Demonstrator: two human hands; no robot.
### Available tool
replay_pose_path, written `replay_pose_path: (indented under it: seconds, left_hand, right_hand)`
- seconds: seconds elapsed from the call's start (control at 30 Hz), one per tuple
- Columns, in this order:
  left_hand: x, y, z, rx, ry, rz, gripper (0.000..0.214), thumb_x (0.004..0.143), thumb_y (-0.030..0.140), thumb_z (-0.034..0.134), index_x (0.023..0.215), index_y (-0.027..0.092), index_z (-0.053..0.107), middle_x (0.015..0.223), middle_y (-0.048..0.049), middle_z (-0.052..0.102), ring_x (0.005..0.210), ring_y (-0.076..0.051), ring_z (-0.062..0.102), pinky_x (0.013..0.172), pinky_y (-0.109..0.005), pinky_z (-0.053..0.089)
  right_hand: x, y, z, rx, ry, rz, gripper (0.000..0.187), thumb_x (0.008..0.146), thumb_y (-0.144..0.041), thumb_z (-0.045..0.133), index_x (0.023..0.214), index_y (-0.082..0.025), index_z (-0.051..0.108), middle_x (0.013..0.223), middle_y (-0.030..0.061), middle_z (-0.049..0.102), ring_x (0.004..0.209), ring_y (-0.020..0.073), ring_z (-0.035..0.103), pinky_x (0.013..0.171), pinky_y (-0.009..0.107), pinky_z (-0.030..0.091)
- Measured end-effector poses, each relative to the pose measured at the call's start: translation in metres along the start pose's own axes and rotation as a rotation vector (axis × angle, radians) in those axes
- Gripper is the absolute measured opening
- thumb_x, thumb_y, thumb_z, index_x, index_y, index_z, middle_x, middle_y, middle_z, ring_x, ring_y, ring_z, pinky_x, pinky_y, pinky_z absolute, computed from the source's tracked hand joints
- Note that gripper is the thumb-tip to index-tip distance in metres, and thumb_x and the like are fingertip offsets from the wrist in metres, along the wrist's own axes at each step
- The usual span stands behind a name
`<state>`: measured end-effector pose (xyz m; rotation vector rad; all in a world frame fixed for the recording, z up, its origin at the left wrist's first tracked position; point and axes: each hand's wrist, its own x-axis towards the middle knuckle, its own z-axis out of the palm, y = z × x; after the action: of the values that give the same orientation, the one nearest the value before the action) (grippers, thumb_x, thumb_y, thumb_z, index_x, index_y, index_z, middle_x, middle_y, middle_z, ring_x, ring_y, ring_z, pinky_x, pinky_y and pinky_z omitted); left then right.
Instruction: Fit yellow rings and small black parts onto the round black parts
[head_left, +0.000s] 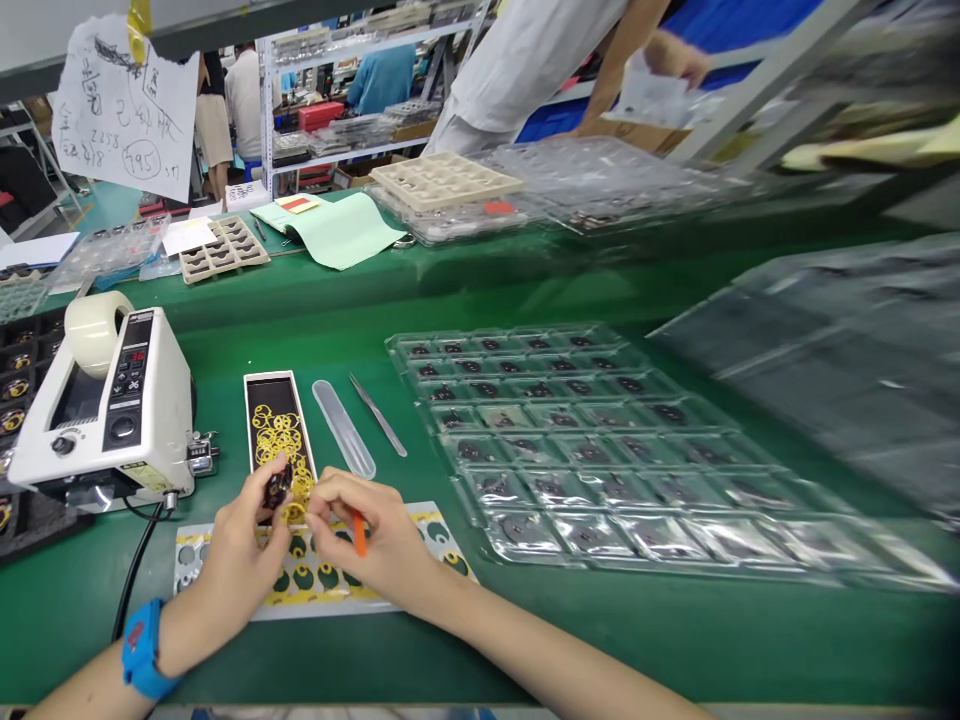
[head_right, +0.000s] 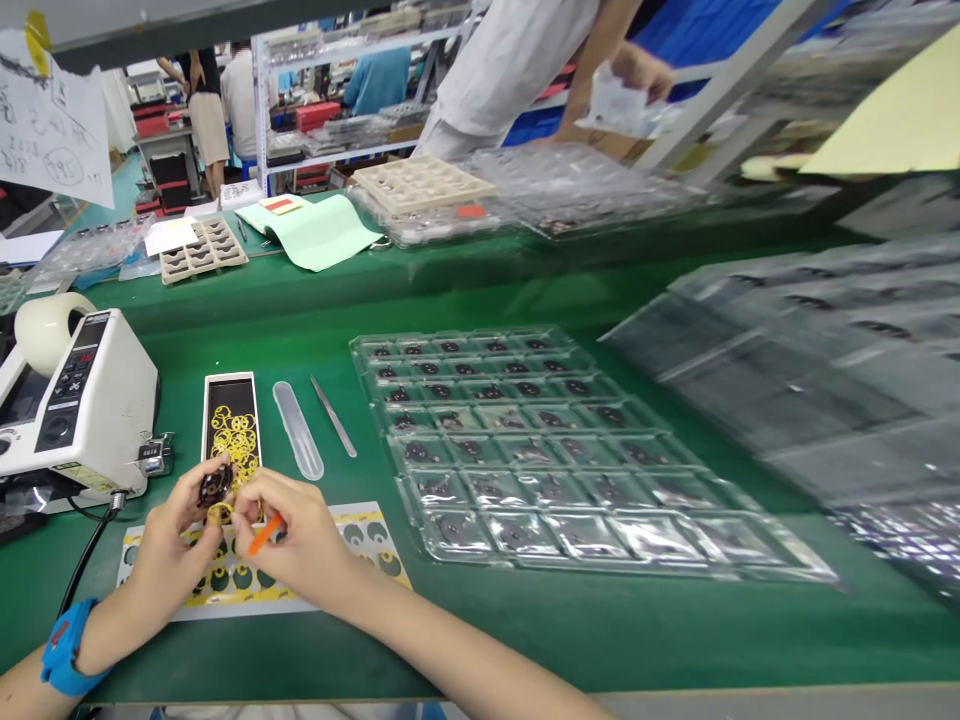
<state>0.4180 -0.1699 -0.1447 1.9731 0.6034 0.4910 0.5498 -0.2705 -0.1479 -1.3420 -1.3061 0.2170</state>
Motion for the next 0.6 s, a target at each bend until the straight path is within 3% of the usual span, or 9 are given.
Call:
replay_pose_path:
  seconds: [0.1, 0.2, 0.3, 0.37, 0.5, 0.6]
  left_hand:
    - [0.006, -0.003, -0.004, -0.102, 0.062, -0.063, 0.043, 0.083, 0.017, 0.053, 0.126, 0.017, 0.053, 0.124, -0.0117, 0.064, 0.102, -0.021, 0.067, 0.086, -0.028, 0.053]
    - [0.012, -0.004, -0.007, -0.263, 0.127, -0.131, 0.044, 0.08, 0.017, 0.057, 0.123, 0.017, 0.051, 0.126, -0.0118, 0.062, 0.106, -0.021, 0.065, 0.089, -0.027, 0.053]
    - [0.017, -0.004, -0.008, -0.391, 0.165, -0.134, 0.046, 0.075, 0.017, 0.061, 0.12, 0.016, 0.051, 0.123, -0.0118, 0.064, 0.112, -0.021, 0.062, 0.097, -0.03, 0.05]
    - [0.019, -0.003, -0.008, -0.437, 0.175, -0.149, 0.048, 0.072, 0.018, 0.064, 0.118, 0.015, 0.051, 0.122, -0.0128, 0.064, 0.111, -0.022, 0.063, 0.098, -0.032, 0.05]
    - [0.022, -0.005, -0.01, -0.47, 0.144, -0.221, 0.055, 0.065, 0.024, 0.07, 0.115, 0.014, 0.052, 0.12, -0.0144, 0.065, 0.109, -0.025, 0.064, 0.097, -0.034, 0.052]
    - [0.025, -0.01, -0.012, -0.477, 0.097, -0.283, 0.06, 0.059, 0.029, 0.076, 0.113, 0.014, 0.054, 0.114, -0.0139, 0.068, 0.109, -0.028, 0.064, 0.097, -0.037, 0.051]
  right_hand:
    - [0.002, 0.006, -0.005, -0.006, -0.02, 0.129, 0.014, 0.082, -0.014, 0.05, 0.069, -0.02, 0.049, 0.06, -0.0047, 0.047, 0.05, 0.009, 0.042, 0.047, 0.019, 0.033]
    - [0.003, 0.016, -0.008, -0.159, -0.141, 0.269, 0.017, 0.085, -0.017, 0.049, 0.068, -0.019, 0.049, 0.062, -0.0029, 0.052, 0.054, 0.0111, 0.048, 0.051, 0.021, 0.034]
    - [0.001, 0.021, -0.009, -0.362, -0.248, 0.271, 0.013, 0.081, -0.008, 0.047, 0.077, -0.018, 0.053, 0.075, 0.0004, 0.061, 0.064, 0.0141, 0.056, 0.058, 0.024, 0.038]
    - [-0.001, 0.019, -0.01, -0.46, -0.265, 0.201, 0.021, 0.078, -0.004, 0.046, 0.089, -0.018, 0.056, 0.083, 0.0024, 0.063, 0.07, 0.0156, 0.059, 0.062, 0.025, 0.041]
    - [-0.008, 0.015, -0.035, -0.655, -0.175, 0.088, 0.02, 0.081, -0.008, 0.048, 0.096, -0.017, 0.058, 0.085, 0.0044, 0.064, 0.074, 0.0174, 0.063, 0.063, 0.026, 0.045]
    - [-0.025, 0.017, -0.076, -0.874, -0.049, 0.208, 0.017, 0.084, -0.01, 0.049, 0.095, -0.016, 0.059, 0.086, 0.0056, 0.065, 0.075, 0.0189, 0.065, 0.061, 0.026, 0.045]
